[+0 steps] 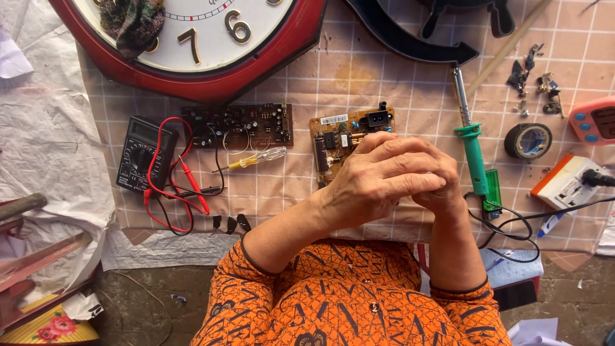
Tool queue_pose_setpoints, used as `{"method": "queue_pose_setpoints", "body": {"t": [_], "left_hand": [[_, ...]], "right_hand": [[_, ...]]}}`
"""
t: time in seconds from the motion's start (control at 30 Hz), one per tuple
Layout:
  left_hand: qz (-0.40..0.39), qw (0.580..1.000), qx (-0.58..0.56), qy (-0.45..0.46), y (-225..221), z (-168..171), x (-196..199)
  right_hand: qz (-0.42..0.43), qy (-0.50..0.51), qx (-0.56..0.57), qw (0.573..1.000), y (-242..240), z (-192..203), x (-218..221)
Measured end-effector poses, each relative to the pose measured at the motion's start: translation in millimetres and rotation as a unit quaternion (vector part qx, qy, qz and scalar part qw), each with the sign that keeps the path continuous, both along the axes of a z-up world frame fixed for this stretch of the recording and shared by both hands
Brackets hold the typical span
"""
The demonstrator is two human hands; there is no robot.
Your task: Soldering electronic components onto a circuit board and using a small screwdriver for adjustments or testing.
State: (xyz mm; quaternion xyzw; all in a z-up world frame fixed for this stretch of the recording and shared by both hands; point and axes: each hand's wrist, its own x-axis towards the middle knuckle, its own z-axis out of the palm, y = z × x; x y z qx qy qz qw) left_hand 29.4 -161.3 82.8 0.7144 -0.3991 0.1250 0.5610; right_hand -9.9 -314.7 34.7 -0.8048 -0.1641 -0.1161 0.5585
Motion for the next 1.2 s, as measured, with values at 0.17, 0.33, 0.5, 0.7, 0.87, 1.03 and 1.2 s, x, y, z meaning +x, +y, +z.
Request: {"method": "queue_pose_setpoints", "body": {"t": [0.17,0.33,0.5,0.7,0.87,1.03,1.2], "left_hand": [[0.025,0.997,-0.060,0.034,0,-1,2],[0.013,0.998,-0.063,0.023,-2,-7,5],[0.009,0.998,-0.055,0.012,2,-5,10],[0.017,0.998,-0.057,0.027,1,-12,1],[-0.004,0.999,-0.031,0.009,2,-18,-3],[-0.002,1.000,-0.022,0.021,4,-8,-4],[0.020,0.998,-0.045,0.035,0,-4,-4]], "right_hand": [[0.007,-0.035,0.006,0.999,9,8,10],[0.019,-0.003,0.022,1.000,5,10,5],[0.038,0.006,0.037,0.999,10,14,13],[0.052,0.003,0.051,0.997,14,12,12],[0.058,-0.015,0.067,0.996,12,17,9],[0.071,-0.026,0.079,0.994,17,21,14],[0.068,-0.031,0.082,0.994,17,21,21]]}}
